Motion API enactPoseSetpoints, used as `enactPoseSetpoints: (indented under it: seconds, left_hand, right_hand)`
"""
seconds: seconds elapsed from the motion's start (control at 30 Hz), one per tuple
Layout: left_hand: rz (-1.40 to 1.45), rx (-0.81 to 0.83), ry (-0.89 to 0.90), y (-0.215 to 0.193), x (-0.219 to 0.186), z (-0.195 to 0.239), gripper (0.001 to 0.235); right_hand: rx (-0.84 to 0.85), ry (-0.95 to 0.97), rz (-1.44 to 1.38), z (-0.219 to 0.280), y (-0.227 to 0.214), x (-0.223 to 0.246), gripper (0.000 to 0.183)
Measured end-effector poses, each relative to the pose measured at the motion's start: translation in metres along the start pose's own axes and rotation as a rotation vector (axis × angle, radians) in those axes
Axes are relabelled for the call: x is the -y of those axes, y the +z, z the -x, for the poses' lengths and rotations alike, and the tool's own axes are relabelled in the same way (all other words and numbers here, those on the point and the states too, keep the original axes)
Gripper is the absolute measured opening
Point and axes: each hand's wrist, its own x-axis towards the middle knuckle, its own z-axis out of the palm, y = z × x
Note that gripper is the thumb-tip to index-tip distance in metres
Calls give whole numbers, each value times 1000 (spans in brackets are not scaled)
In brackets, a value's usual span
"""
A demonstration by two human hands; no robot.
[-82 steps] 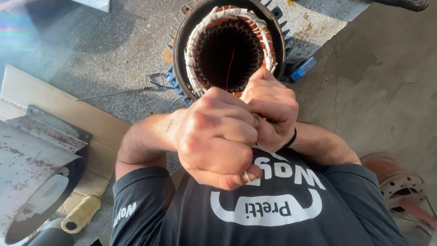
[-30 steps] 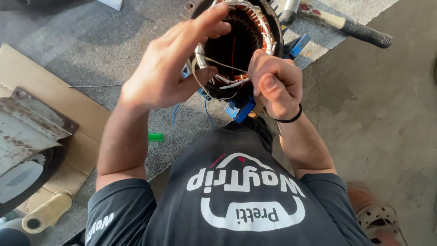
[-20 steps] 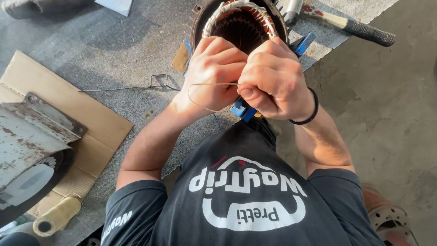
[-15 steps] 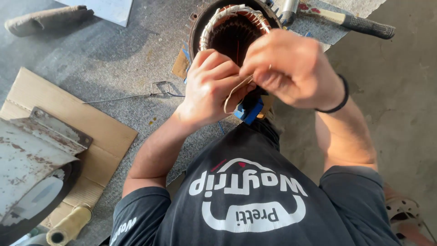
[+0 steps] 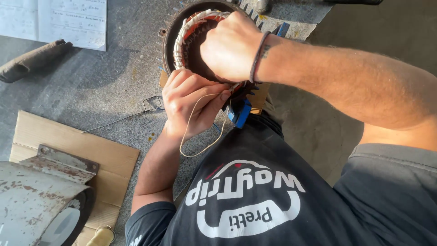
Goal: Rewiring the internal copper coils of an electric motor stator.
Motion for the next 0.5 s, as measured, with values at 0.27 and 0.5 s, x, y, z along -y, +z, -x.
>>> enactPoseSetpoints:
  seconds: [0.27,0.5]
  left_hand:
    - [-14,-1,-5,-2,1,-1,14]
    - [-20,28,-25,-3,-3,-3,15]
  right_hand:
    - [-84,-6,-251,18,-4,-2,13]
    - [-456,-52,-334,29,0,-2,18]
